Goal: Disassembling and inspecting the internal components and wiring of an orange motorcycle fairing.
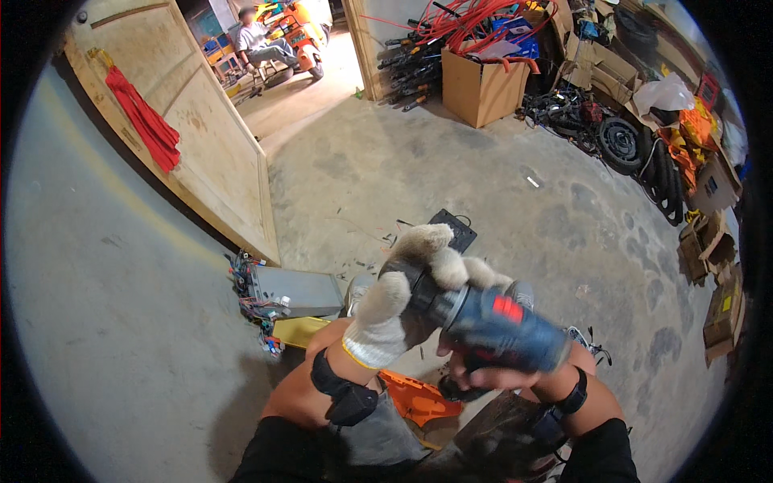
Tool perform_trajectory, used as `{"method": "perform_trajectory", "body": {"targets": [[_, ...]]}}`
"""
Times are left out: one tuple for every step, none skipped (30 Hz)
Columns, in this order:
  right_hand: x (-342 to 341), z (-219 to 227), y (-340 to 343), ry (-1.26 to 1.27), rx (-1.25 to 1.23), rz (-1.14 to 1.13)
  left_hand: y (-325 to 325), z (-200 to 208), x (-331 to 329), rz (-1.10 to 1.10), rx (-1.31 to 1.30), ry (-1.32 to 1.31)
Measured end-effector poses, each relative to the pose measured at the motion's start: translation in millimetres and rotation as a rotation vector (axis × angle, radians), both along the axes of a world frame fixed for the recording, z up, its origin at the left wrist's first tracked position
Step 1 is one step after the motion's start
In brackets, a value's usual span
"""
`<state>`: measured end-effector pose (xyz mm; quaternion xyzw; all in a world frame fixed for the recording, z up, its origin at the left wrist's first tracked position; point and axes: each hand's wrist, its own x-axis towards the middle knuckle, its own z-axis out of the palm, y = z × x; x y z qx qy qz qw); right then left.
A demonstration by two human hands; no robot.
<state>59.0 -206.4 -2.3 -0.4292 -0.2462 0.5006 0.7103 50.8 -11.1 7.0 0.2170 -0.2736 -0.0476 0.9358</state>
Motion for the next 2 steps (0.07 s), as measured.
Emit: {"method": "perform_trajectory", "body": {"targets": [[6,-2,2,-0.062,0.193,0.028,-3,3,0,0.041,0.013,-0.006],[9,-16,1,0.197,0.324,0.075,-3,8,-2,0.039,0.013,-0.014]]}}
